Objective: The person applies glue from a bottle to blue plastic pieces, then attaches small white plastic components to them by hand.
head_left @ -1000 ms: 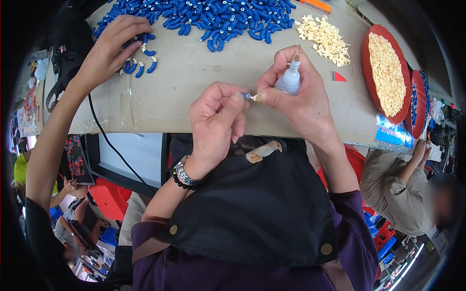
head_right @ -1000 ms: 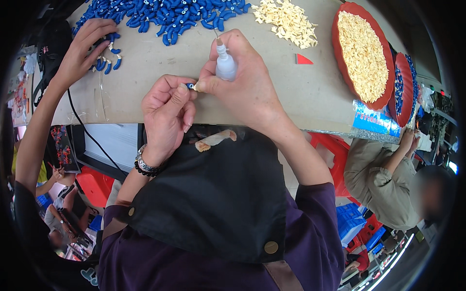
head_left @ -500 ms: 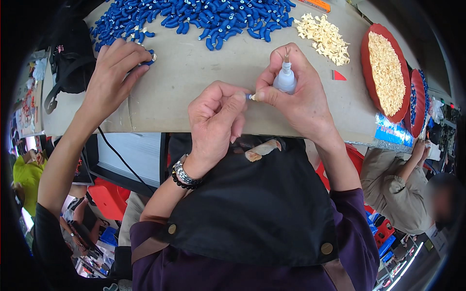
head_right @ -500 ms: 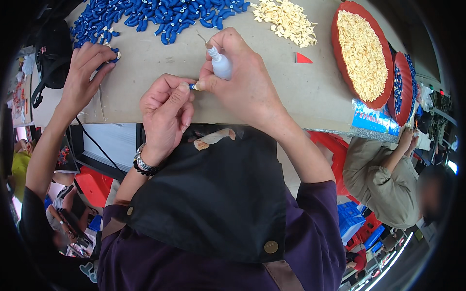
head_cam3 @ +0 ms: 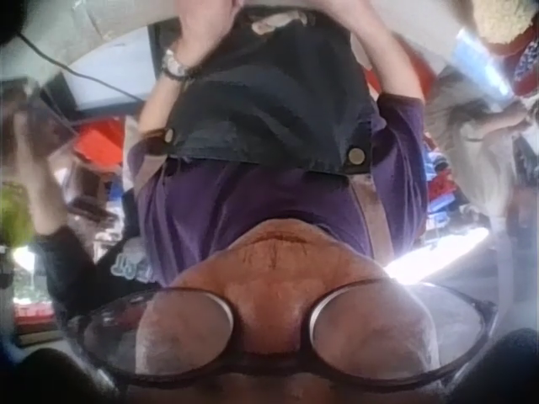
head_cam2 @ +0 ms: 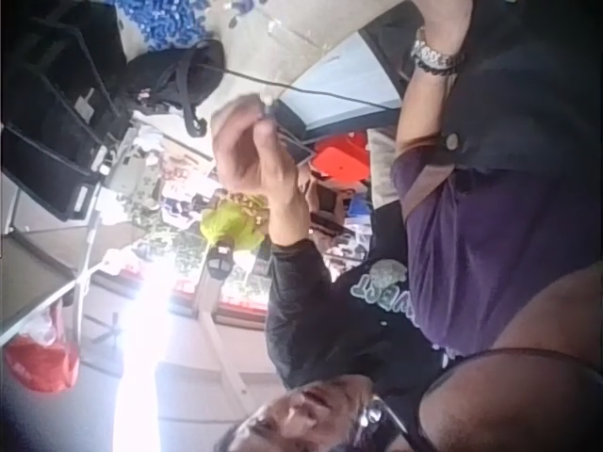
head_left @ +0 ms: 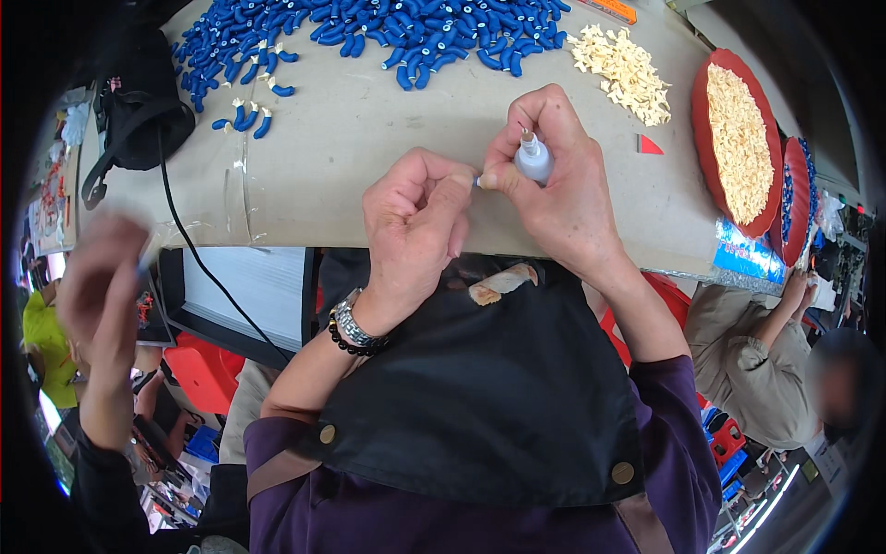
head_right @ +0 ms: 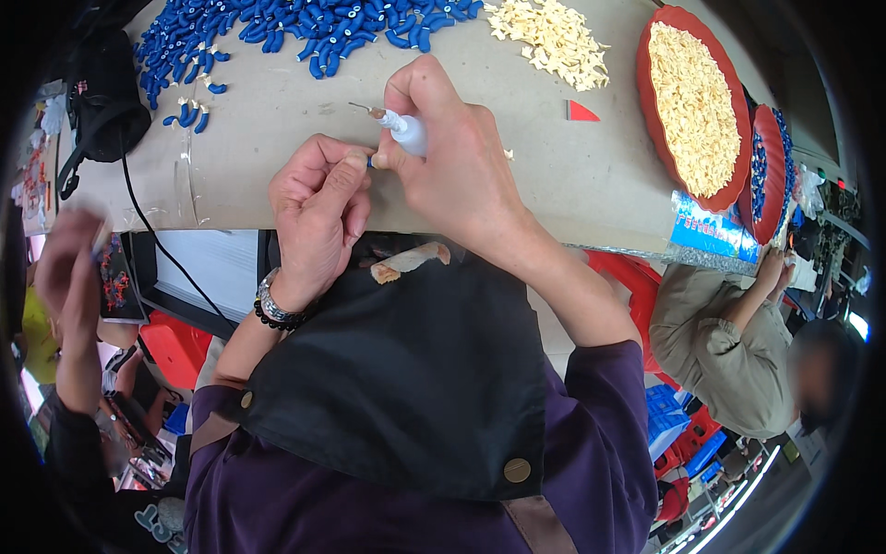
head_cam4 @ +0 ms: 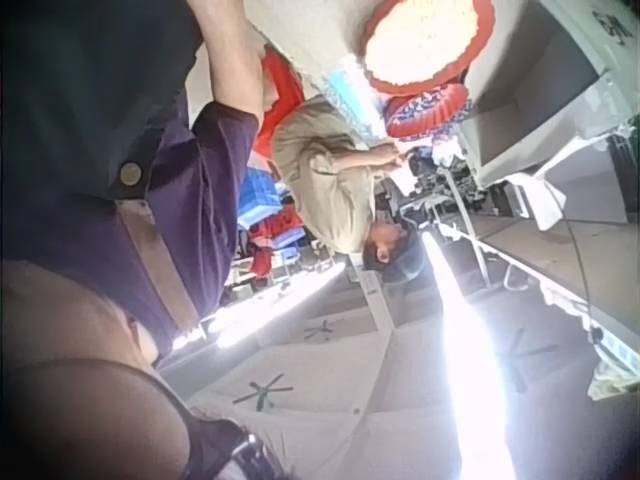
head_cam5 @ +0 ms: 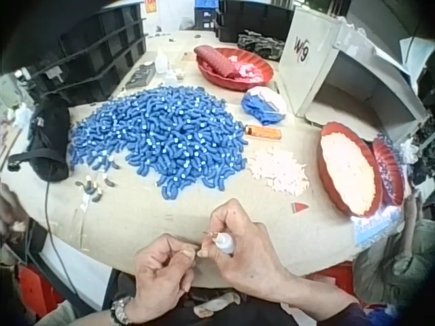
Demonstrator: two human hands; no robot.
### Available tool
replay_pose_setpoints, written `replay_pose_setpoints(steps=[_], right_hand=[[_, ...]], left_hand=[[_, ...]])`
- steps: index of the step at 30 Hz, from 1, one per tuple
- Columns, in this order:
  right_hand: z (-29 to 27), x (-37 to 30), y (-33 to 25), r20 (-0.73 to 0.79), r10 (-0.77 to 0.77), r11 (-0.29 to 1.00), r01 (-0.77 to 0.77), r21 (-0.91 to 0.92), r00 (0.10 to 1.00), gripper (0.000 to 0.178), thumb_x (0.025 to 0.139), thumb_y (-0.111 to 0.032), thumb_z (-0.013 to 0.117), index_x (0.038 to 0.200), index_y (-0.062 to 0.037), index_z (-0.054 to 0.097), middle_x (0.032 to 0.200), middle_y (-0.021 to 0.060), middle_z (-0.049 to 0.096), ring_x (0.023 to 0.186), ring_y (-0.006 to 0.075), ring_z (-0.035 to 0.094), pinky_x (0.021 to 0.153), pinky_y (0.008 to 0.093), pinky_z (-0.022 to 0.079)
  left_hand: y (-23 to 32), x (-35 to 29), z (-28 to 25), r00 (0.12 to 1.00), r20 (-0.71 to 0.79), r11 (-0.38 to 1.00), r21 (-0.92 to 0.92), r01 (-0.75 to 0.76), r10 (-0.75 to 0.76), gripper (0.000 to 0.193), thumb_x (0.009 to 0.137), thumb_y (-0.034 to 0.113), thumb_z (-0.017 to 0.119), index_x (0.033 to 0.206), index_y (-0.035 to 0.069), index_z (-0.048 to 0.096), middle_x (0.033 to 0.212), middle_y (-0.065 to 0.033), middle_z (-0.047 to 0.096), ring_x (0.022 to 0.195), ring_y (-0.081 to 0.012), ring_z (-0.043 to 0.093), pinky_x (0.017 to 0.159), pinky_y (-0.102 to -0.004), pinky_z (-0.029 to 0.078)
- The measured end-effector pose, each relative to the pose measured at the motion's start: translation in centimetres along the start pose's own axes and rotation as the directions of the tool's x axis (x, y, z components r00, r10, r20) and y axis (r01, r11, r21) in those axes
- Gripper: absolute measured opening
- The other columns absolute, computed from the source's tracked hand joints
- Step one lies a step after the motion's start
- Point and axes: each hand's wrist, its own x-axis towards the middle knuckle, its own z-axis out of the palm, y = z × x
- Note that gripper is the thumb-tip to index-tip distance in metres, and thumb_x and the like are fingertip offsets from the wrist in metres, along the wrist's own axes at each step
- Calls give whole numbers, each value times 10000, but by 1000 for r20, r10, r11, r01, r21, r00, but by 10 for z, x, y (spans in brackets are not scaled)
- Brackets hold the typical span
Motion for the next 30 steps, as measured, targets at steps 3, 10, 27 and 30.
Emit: replay_pose_setpoints(steps=[3,10,27,30], right_hand=[[4,2,2,-6,4,999,-4,35,1000,339,746,128,607,912,-79,394,739,9,538,720,67,528,673,221,446],[-5,2,10,3,97,991,-97,97,995,195,759,-32,701,925,-21,599,749,40,630,675,107,601,637,268,488],[-12,4,-3,169,328,923,-353,152,930,126,808,-146,684,814,-27,642,671,8,610,584,42,533,511,177,395],[-13,4,-4,173,328,922,-355,153,929,128,810,-148,685,817,-28,643,664,8,609,577,41,532,507,175,393]], left_hand=[[3,-2,-2,1000,-11,1000,4,-28,28,100,914,48,543,837,-13,557,606,5,525,422,-35,430,374,-197,301],[8,-2,-4,996,-29,994,-81,79,-82,110,911,81,562,864,-18,571,696,-40,581,409,-52,446,347,-204,298],[8,0,-7,999,26,996,-82,44,-42,121,903,68,563,958,-33,599,702,-29,612,431,-35,464,364,-181,321],[8,0,-8,998,48,997,-67,32,-29,131,905,69,562,971,-37,600,707,-30,616,435,-33,468,367,-179,326]])
